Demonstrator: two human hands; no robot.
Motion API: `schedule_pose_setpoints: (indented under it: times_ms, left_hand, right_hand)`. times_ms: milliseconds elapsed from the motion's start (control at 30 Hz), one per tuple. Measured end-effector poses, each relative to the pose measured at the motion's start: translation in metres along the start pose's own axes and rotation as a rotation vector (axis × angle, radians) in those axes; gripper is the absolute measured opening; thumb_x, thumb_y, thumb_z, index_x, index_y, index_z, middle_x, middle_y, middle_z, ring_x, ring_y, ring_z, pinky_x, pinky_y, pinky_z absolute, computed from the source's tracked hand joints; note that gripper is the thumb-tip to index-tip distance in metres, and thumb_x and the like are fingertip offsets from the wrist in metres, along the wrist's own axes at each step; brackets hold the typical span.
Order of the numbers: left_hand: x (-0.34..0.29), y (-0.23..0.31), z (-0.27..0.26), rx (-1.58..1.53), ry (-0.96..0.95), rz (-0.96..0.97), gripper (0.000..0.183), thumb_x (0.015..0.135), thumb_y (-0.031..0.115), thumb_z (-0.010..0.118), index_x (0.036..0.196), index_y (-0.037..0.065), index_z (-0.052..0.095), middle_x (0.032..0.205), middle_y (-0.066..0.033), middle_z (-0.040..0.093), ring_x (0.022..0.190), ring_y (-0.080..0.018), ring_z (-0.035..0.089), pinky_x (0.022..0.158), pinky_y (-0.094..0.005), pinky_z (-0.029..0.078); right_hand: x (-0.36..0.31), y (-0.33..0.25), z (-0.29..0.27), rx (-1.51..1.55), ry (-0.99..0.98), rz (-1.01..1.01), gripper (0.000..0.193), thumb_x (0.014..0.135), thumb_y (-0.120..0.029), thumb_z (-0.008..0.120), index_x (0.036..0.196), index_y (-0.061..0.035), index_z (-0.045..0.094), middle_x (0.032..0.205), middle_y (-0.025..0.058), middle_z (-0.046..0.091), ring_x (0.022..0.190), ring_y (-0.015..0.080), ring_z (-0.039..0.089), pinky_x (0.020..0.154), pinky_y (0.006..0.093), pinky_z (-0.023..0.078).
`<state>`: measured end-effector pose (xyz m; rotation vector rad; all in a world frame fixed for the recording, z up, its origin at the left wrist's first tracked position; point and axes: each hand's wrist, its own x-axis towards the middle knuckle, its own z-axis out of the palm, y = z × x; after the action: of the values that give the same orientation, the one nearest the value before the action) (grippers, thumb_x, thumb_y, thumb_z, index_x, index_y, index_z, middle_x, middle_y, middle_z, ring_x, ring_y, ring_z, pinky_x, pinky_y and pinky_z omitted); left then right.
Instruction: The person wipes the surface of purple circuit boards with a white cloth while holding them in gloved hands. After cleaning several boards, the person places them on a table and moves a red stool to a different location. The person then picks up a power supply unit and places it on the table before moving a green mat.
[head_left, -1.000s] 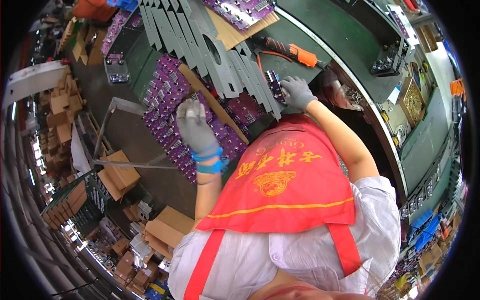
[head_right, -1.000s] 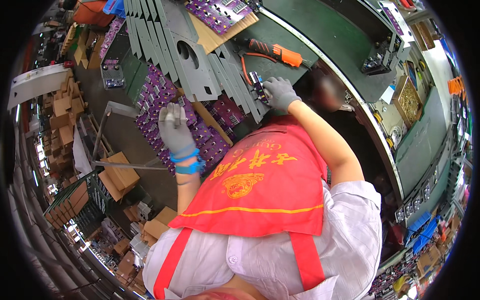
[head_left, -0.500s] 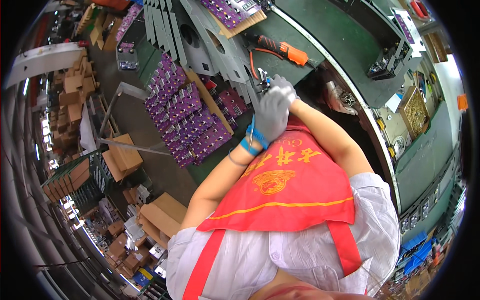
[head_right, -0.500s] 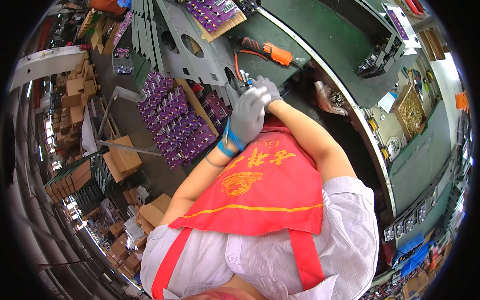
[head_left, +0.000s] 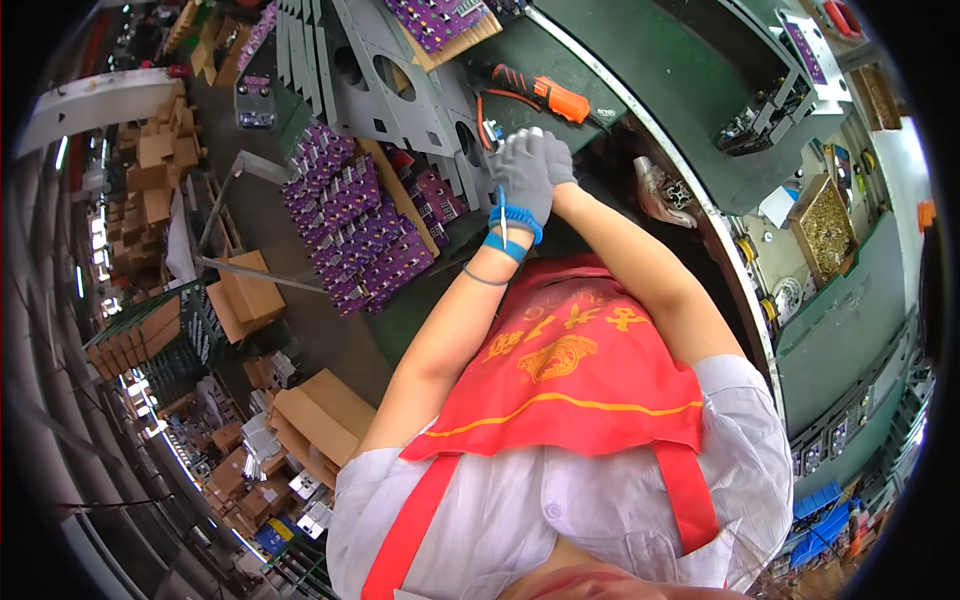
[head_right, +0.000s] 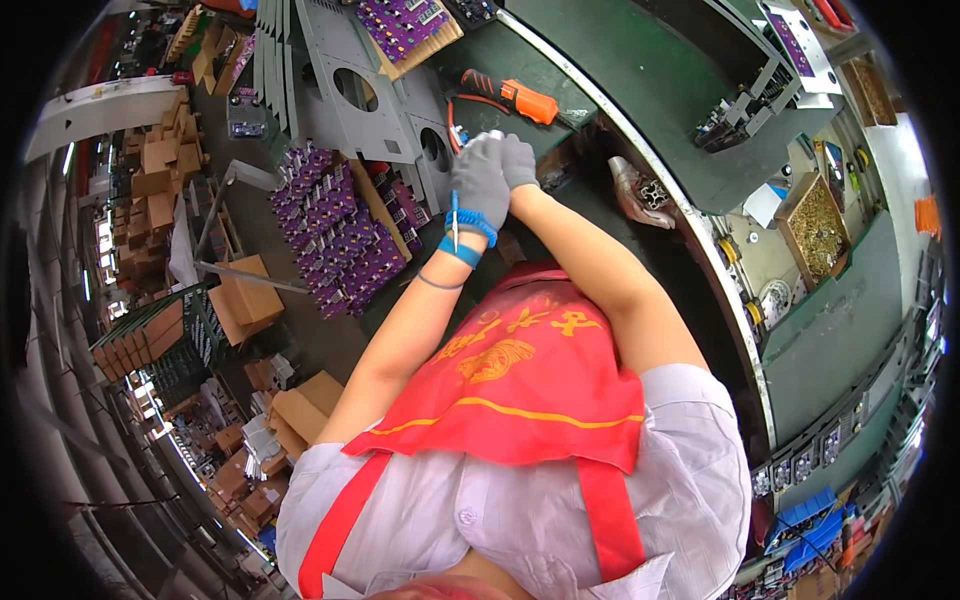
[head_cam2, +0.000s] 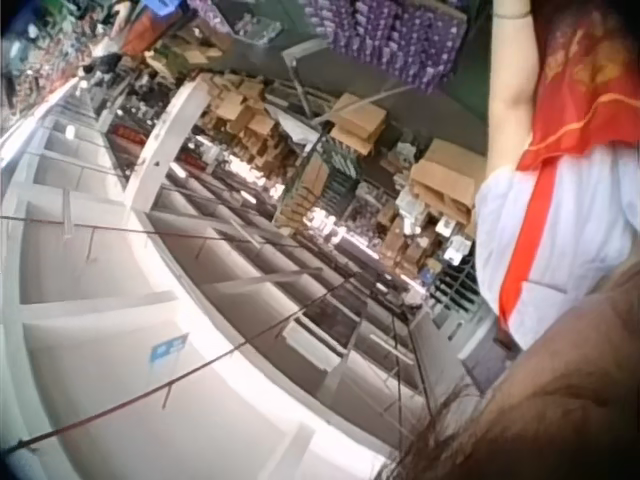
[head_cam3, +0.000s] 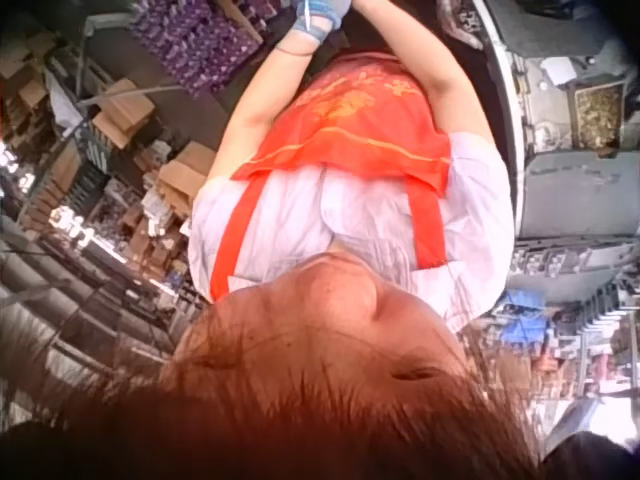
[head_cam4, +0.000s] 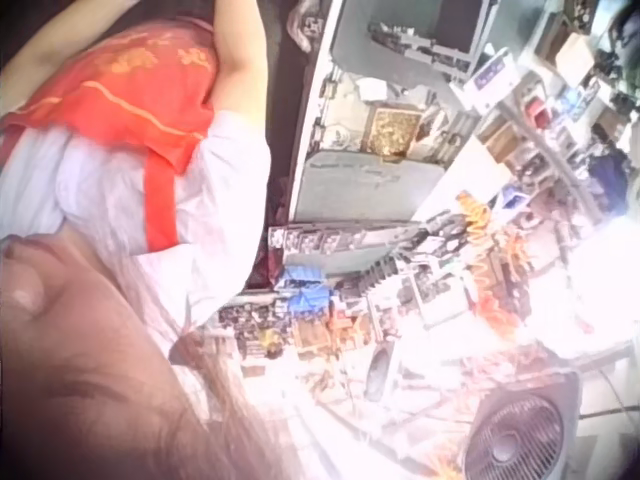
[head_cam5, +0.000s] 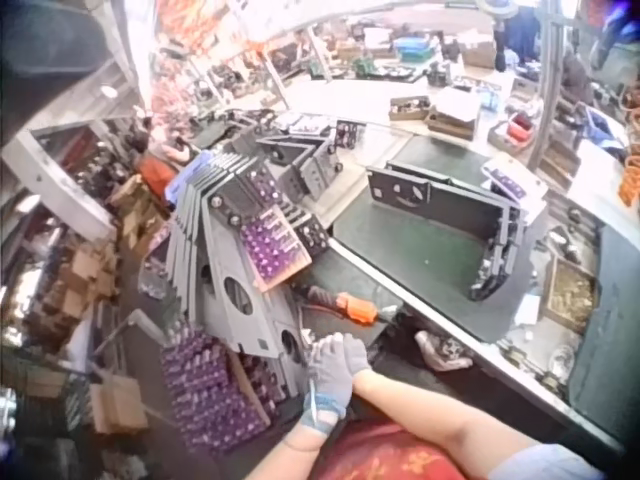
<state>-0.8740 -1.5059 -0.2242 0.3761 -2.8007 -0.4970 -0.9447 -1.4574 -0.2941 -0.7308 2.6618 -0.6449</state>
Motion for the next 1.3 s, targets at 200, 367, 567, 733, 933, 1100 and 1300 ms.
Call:
schedule_pose_setpoints:
  times_ms: [200, 367, 567, 733, 933, 1100, 1300]
  left_hand:
    - [-0.008, -0.052, 0.032, -0.038, -0.366, -0.273, 0.04, 0.093, 0.015, 0.044, 0.13, 0.003, 0.047, 0.133, -0.0214, 0.05, 0.114, -0.0414, 0.053, 0.097, -0.0466, 0.044]
    - [-0.01, -0.041, 0.044, 0.077, -0.423, -0.359, 0.038, 0.093, 0.016, 0.046, 0.128, 0.003, 0.048, 0.138, -0.0257, 0.044, 0.116, -0.0436, 0.053, 0.096, -0.0471, 0.046]
    - [-0.02, -0.042, 0.035, -0.412, -0.364, -0.644, 0.042, 0.089, 0.017, 0.052, 0.128, 0.0, 0.05, 0.131, -0.0265, 0.051, 0.114, -0.0411, 0.055, 0.097, -0.0442, 0.046]
    - [-0.008, -0.057, 0.083, -0.584, -0.047, -0.619, 0.044, 0.091, 0.032, 0.057, 0.12, 0.0, 0.057, 0.115, -0.0214, 0.063, 0.11, -0.0351, 0.059, 0.094, -0.0402, 0.046]
    - [0.019, -0.02, 0.028, -0.701, 0.264, -0.541, 0.04, 0.09, 0.028, 0.062, 0.121, 0.003, 0.056, 0.11, -0.0221, 0.062, 0.101, -0.0344, 0.061, 0.088, -0.0435, 0.047]
    - [0.025, -0.014, 0.038, -0.193, 0.289, -0.323, 0.041, 0.085, 0.03, 0.065, 0.118, 0.008, 0.057, 0.103, -0.0172, 0.061, 0.096, -0.0367, 0.057, 0.084, -0.0466, 0.045]
    - [0.016, -0.052, 0.059, 0.188, -0.139, -0.4, 0.052, 0.077, 0.024, 0.071, 0.124, 0.01, 0.055, 0.123, -0.017, 0.054, 0.121, -0.037, 0.046, 0.104, -0.0479, 0.035]
  right_hand:
    - [0.01, 0.019, -0.006, 0.38, -0.252, 0.098, 0.033, 0.079, -0.033, 0.062, 0.106, -0.0149, 0.069, 0.109, 0.0206, 0.061, 0.099, 0.0392, 0.061, 0.087, 0.0445, 0.049]
    - [-0.004, 0.009, -0.033, 0.155, -0.168, 0.063, 0.031, 0.075, -0.029, 0.067, 0.102, -0.0143, 0.069, 0.107, 0.0183, 0.06, 0.097, 0.0368, 0.062, 0.084, 0.0434, 0.051]
    - [-0.023, 0.0, -0.037, 0.071, -0.136, -0.15, 0.027, 0.078, -0.029, 0.063, 0.099, -0.0131, 0.071, 0.104, 0.0198, 0.063, 0.096, 0.0375, 0.062, 0.079, 0.0432, 0.052]
    - [-0.016, 0.025, -0.009, 0.47, -0.095, -0.284, 0.027, 0.082, -0.025, 0.06, 0.098, -0.0038, 0.068, 0.09, 0.024, 0.067, 0.082, 0.0389, 0.066, 0.074, 0.0429, 0.052]
    - [-0.024, 0.044, -0.033, 1.063, -0.437, 0.041, 0.029, 0.074, -0.016, 0.07, 0.099, -0.0015, 0.065, 0.079, 0.01, 0.067, 0.066, 0.0184, 0.064, 0.063, 0.0322, 0.052]
    - [-0.049, 0.085, -0.049, 0.998, -0.306, 0.242, 0.03, 0.072, -0.017, 0.076, 0.095, -0.0016, 0.063, 0.075, 0.0029, 0.063, 0.065, 0.0127, 0.06, 0.061, 0.0286, 0.051]
    - [-0.107, 0.093, -0.076, 1.36, -0.623, 0.265, 0.029, 0.087, -0.029, 0.066, 0.106, -0.0098, 0.058, 0.085, 0.0016, 0.064, 0.072, 0.0115, 0.061, 0.057, 0.0236, 0.042]
